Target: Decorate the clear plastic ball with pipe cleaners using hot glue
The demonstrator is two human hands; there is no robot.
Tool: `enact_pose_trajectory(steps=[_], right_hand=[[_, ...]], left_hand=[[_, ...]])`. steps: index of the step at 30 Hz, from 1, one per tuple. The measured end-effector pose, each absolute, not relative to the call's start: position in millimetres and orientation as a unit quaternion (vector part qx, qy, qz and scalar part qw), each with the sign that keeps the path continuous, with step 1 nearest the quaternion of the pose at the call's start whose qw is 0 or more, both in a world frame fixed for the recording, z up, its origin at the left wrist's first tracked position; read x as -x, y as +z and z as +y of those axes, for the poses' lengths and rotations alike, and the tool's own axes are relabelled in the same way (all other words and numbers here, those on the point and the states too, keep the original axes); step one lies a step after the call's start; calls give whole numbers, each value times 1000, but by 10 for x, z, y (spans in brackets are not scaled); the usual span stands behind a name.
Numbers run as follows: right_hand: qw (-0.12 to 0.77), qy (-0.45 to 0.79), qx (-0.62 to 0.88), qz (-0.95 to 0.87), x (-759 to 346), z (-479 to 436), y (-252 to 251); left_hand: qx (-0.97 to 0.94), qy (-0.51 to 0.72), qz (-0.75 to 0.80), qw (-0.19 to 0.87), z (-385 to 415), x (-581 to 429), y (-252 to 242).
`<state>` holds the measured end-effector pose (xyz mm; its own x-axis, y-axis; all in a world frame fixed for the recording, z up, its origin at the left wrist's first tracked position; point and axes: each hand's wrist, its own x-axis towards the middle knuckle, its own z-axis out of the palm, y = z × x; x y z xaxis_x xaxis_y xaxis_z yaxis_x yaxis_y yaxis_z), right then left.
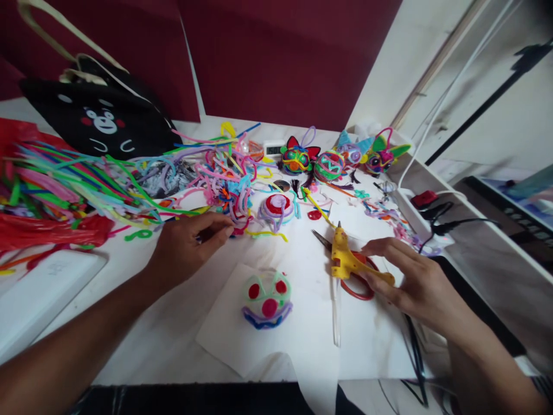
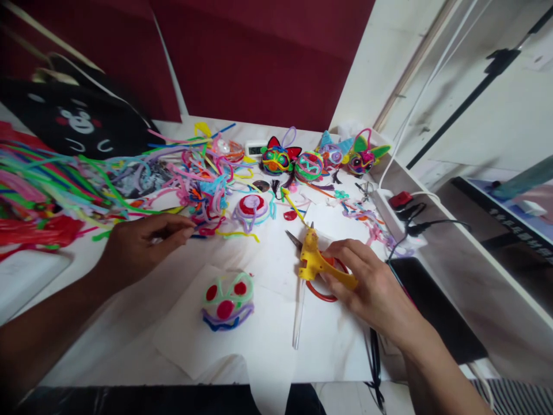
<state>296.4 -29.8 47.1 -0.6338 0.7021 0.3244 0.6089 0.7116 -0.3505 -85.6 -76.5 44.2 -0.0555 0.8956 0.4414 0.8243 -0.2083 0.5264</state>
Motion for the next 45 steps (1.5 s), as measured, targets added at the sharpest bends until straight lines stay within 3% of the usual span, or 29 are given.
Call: enact_pose_trajectory(steps=[9,18,22,34,45], right_hand=[[311,81,315,-893,-2586,-193,665],[325,100,301,-891,-2525,-153,458],[326,112,309,-887,-2534,-205,450],[291,121,286,-905,-2477,-268,362],[304,66,303,-901,-2601,-235,406]], left_hand=[[-642,396,647,113,-466,847,239],[-786,329,511,-118,-546,910,72],[-811,306,474,-158,-537,929,109],[-822,292,456,-176,-525,1039,88],[-703,412,577,-65,-541,1158,18]])
